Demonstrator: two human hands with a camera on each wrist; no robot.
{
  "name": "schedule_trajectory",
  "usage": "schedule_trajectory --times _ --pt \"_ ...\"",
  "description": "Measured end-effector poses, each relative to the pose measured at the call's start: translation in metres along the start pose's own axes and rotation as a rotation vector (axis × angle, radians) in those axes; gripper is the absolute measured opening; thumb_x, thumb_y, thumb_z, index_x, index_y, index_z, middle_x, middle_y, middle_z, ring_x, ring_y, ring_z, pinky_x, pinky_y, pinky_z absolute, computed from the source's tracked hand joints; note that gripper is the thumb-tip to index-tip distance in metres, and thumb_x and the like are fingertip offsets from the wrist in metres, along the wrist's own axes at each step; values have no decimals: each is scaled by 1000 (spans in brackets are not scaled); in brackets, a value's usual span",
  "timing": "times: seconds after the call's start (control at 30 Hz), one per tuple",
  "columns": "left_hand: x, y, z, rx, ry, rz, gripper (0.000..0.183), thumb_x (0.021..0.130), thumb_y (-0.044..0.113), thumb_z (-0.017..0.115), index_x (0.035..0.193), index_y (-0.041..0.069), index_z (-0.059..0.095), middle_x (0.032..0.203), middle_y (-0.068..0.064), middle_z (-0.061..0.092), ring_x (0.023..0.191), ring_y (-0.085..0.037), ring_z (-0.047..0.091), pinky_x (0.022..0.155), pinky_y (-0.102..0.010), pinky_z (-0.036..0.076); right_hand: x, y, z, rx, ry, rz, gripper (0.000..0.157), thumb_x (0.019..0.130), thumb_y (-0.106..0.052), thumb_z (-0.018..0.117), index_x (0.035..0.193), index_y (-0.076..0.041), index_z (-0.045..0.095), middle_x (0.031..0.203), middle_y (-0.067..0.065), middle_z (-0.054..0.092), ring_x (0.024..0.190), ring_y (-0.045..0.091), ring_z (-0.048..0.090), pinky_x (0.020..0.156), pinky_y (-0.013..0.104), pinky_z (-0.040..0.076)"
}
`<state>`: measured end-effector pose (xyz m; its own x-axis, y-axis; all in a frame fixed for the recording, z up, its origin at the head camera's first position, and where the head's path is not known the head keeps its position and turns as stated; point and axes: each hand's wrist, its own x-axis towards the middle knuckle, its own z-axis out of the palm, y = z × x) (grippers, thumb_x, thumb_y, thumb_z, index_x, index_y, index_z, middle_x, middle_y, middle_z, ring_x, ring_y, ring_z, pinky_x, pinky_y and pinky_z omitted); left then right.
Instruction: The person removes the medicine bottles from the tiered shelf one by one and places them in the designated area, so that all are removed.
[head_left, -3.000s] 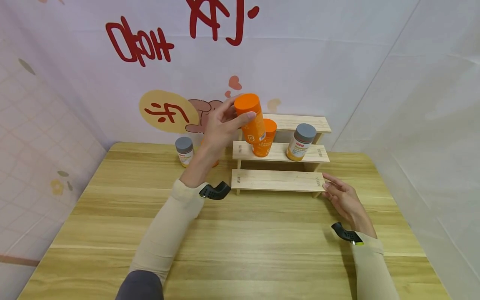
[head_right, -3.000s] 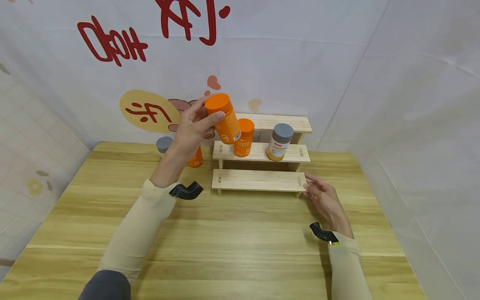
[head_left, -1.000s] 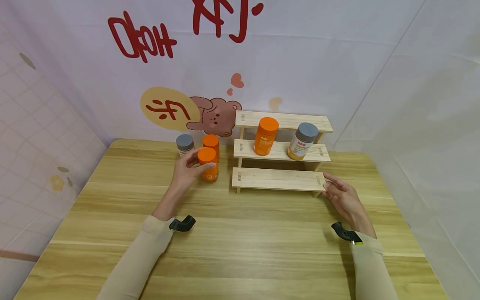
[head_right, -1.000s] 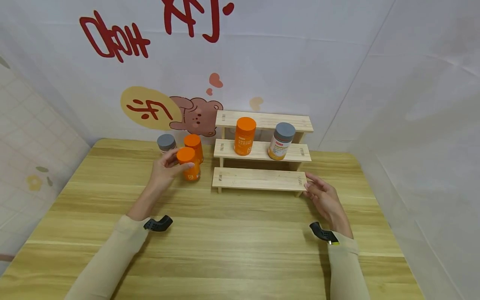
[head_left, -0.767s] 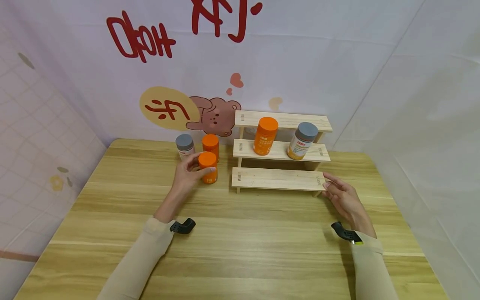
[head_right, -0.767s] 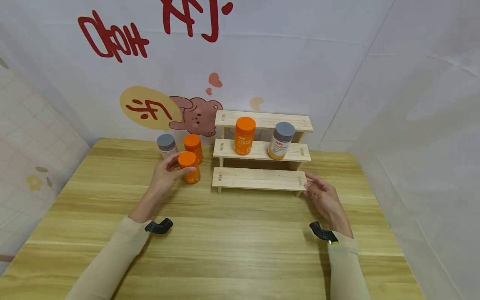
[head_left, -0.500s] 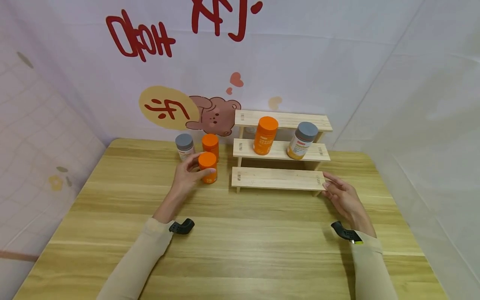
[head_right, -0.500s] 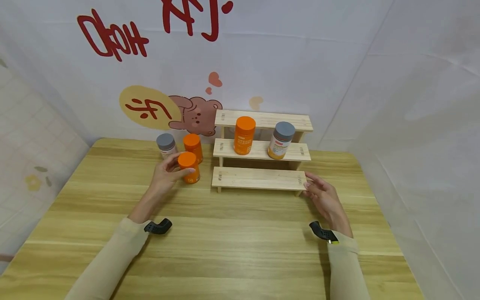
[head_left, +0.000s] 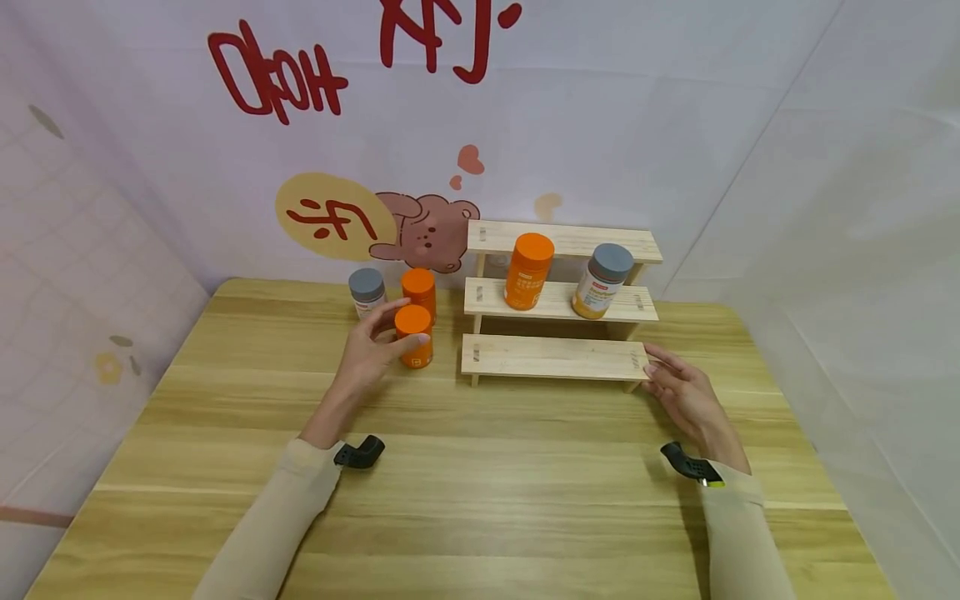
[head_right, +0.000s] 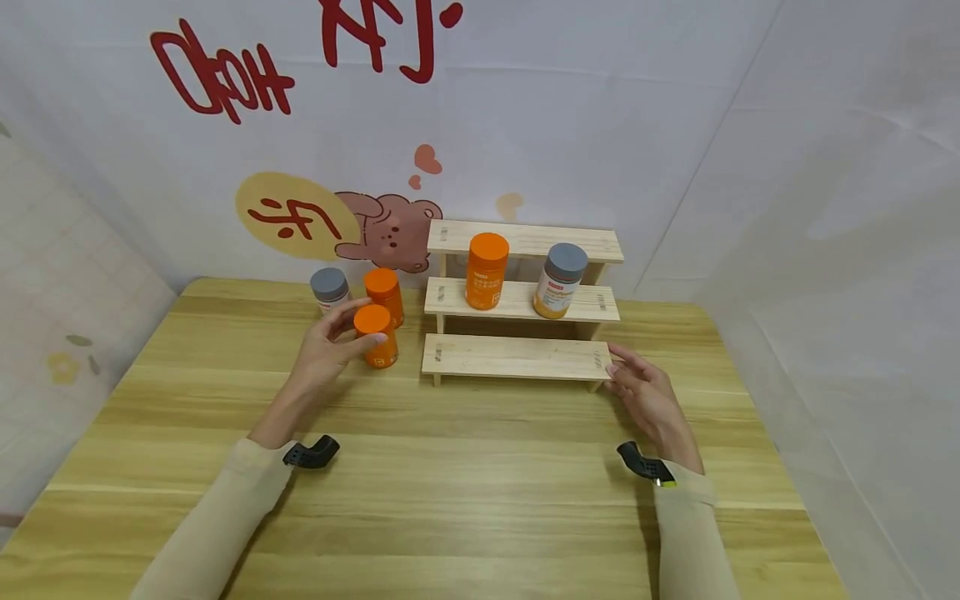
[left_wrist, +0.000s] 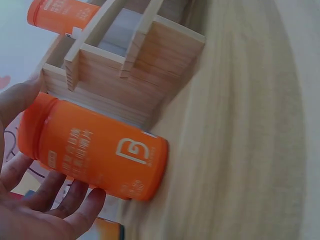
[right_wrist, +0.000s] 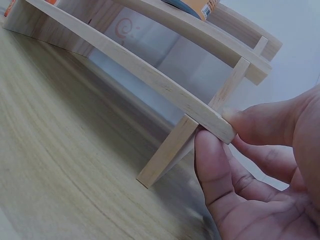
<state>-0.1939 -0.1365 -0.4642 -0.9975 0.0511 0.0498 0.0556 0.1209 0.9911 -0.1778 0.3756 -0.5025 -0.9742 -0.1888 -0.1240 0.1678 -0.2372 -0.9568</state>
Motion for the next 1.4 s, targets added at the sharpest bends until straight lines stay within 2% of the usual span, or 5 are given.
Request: schedule_trajectory --times 0.23,0.57,0.87,1.1,1.4 --pt "1 13 0 66 31 50 62 89 27 83 144 15 57 140 -11 57 131 -25 52 118 -51 42 0 1 1 -8 9 11 56 104 -8 58 157 -4 39 125 -4 62 102 5 64 84 19 57" --pt "2 32 5 52 65 155 64 87 24 84 143 12 57 139 -14 60 132 -28 54 119 -49 41 2 -4 0 -21 19 25 62 104 -10 58 160 -2 32 128 -4 61 101 4 65 83 19 57" --pt "7 48 16 48 70 218 66 85 27 86 144 16 59 141 -16 59 133 -31 54 119 -49 42 0 -4 0 -29 37 35 55 104 -8 57 157 -8 41 126 -3 60 101 5 63 83 19 57" --pt "13 60 24 -14 31 261 61 87 16 84 143 17 60 141 -17 56 134 -34 53 119 -49 43 0 -4 1 -18 24 35 58 104 -9 58 158 -6 38 126 -5 61 101 4 63 84 19 57" --pt "21 72 40 -3 -51 286 63 90 16 80 147 23 55 139 -9 60 133 -22 55 117 -48 43 0 -2 0 -10 24 26 56 104 -8 58 157 -7 40 125 -4 62 100 5 65 83 19 58"
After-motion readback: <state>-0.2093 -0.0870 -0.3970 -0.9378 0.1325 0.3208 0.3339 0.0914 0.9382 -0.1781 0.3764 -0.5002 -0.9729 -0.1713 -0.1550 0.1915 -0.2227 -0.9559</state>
